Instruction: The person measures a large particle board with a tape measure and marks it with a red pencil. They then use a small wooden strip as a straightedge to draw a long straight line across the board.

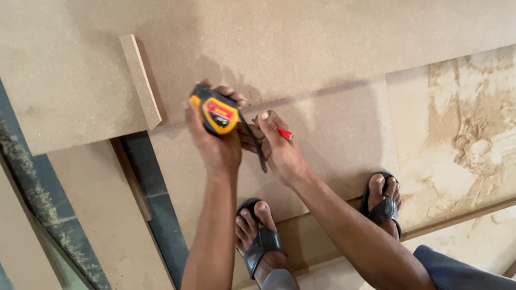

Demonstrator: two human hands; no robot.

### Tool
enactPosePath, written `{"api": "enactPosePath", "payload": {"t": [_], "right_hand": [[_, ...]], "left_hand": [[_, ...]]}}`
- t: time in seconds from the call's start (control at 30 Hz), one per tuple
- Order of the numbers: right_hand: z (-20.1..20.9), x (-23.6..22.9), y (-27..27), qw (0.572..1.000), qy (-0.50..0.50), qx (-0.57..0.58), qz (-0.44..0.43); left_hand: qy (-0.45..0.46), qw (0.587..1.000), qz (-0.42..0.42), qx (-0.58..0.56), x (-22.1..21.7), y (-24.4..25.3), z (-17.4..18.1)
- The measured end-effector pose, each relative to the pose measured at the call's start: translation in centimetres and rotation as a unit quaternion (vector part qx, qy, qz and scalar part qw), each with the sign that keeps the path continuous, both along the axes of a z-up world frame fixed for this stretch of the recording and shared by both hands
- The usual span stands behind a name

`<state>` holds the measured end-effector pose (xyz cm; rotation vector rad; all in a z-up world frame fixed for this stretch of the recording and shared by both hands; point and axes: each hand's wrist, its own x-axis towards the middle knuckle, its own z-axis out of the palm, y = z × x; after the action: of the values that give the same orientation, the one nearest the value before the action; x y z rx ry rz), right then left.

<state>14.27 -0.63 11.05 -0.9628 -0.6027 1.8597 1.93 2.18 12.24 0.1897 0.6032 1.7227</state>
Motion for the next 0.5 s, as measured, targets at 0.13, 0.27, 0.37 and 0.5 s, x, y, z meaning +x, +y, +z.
{"api": "enactPosePath", "payload": {"t": [0.13,0.27,0.37,0.5], "right_hand": [[-0.7,0.4,-0.3,0.996,0.071,-0.045,-0.023],[-0.7,0.3,-0.8,0.998,-0.009,-0.058,-0.020],[0.0,0.3,-1.6,1.000,-0.010,-0.001,-0.011],[0.8,-0.3,-0.2,0.999,0.028,-0.016,-0.008]], "left_hand": [[-0.064,0.997,-0.044,-0.014,1.5,-1.3,-0.2],[-0.084,0.996,0.014,0.001,0.7,0.4,-0.8],[0.001,0.999,0.035,-0.011,0.0,1.5,-1.1],[-0.082,0.996,-0.013,-0.032,0.6,0.6,0.1]]}}
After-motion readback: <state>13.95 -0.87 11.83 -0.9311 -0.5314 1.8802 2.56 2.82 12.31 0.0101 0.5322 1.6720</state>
